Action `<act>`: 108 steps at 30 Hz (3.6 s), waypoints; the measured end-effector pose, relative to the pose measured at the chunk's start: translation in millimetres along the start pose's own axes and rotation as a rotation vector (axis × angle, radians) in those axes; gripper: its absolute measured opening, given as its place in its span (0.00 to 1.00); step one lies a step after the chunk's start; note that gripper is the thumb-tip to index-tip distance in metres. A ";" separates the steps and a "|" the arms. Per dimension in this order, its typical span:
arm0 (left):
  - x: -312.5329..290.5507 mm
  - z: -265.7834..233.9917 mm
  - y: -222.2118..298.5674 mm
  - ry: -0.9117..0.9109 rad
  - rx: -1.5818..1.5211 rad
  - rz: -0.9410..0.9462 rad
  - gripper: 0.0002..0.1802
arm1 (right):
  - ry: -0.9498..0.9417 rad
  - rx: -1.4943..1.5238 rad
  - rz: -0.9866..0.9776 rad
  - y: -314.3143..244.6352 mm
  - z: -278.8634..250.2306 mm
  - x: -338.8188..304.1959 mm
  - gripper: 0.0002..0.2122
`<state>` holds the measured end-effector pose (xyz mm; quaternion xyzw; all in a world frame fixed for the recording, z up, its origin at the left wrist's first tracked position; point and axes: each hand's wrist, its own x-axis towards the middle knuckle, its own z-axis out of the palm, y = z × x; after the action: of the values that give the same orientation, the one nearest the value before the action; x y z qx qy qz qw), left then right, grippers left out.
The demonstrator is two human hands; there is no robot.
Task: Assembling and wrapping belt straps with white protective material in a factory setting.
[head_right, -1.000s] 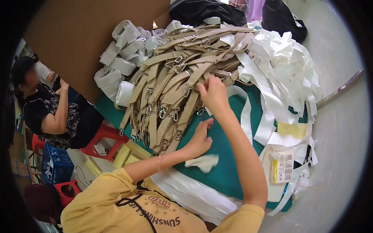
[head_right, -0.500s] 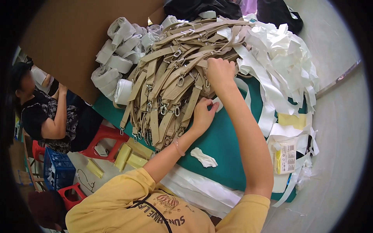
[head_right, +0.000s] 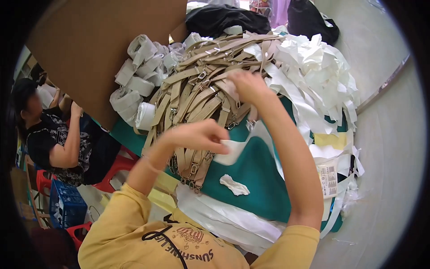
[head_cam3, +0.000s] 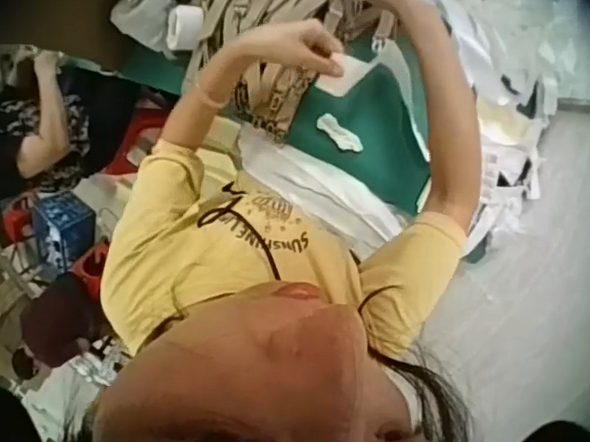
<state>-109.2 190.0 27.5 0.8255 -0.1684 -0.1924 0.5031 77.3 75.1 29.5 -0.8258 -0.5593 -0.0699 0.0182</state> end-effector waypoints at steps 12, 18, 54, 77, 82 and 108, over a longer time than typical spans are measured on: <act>-75.8 -353.2 53.5 0.346 -0.840 0.283 0.20 | 0.092 0.353 0.973 28.6 96.6 -26.0 0.27; -23.4 -236.1 152.9 1.355 0.378 0.482 0.17 | 0.407 0.662 0.614 -20.5 3.4 -166.6 0.20; 182.4 134.8 4.9 -0.243 0.429 0.011 0.11 | 0.660 1.539 1.274 -129.4 25.2 -333.8 0.16; 168.8 142.6 -7.6 -0.342 0.305 0.055 0.19 | 0.562 1.868 1.265 -161.5 49.4 -368.6 0.11; 168.5 140.0 -9.4 -0.342 0.293 0.095 0.14 | 0.481 1.890 1.236 -156.2 50.3 -360.3 0.11; 150.2 148.2 -7.7 -0.245 0.636 0.616 0.05 | 0.294 1.895 1.170 -115.9 62.2 -356.8 0.11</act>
<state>-50.1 9.1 -63.9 0.8217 -0.5148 -0.0687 0.2348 -154.2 -203.5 -86.0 -0.5978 0.0947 0.3063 0.7348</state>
